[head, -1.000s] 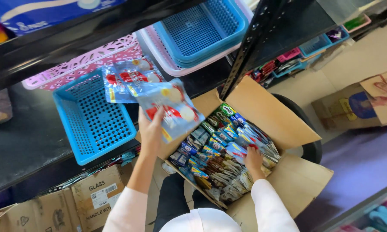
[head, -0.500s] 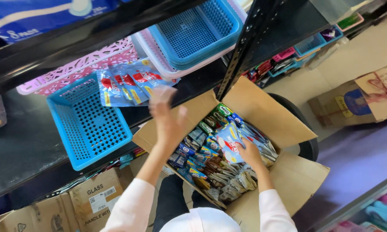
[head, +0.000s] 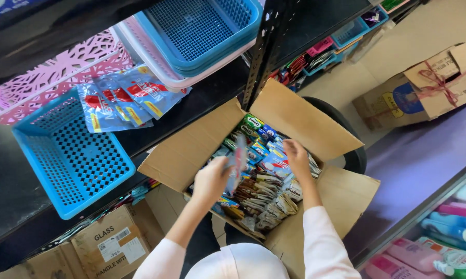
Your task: Restocking and organizing various drink and cereal packets from a box into plastic baskets on a store shelf.
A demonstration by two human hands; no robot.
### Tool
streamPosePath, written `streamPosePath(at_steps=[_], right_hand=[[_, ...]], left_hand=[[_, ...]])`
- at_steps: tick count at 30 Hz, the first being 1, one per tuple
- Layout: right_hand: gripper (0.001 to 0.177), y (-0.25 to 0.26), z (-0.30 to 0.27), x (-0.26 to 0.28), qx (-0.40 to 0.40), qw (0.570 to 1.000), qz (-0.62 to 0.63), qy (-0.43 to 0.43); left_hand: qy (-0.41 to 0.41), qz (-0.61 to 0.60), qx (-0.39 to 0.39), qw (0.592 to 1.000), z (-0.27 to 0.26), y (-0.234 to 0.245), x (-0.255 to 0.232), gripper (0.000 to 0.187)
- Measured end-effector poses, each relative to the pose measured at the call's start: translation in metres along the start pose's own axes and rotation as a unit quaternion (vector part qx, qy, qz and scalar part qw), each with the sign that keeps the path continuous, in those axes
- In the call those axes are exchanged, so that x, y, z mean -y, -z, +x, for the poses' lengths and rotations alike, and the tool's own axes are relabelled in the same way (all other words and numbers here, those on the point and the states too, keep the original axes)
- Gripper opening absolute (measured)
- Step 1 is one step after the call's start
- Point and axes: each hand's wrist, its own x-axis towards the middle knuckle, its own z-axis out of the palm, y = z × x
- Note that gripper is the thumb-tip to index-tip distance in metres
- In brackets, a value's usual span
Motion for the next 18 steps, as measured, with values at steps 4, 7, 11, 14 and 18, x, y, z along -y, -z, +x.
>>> streamPosePath(at_steps=[4,7,11,14,18], right_hand=[[0.028,-0.001,0.005,-0.152,-0.059,0.985,-0.16,0.015],[0.053,-0.008,-0.018,-0.18,-0.014,0.949,-0.316,0.016],[0.09,-0.017,-0.025,-0.176,0.01,0.917,-0.399,-0.02],[0.098,-0.021,-0.017,-0.162,0.023,0.902,-0.425,-0.066],[0.093,-0.015,-0.008,-0.156,0.052,0.887,-0.445,-0.111]], left_hand=[[0.136,-0.198,-0.073,0.968,-0.004,0.075,0.014,0.014],[0.173,-0.3,-0.125,0.93,-0.006,0.117,0.041,0.01],[0.114,-0.367,-0.275,0.881,0.012,0.15,0.054,0.013],[0.099,-0.324,-0.338,0.878,0.033,0.142,0.106,0.014],[0.143,-0.305,-0.322,0.885,0.064,0.129,0.153,0.038]])
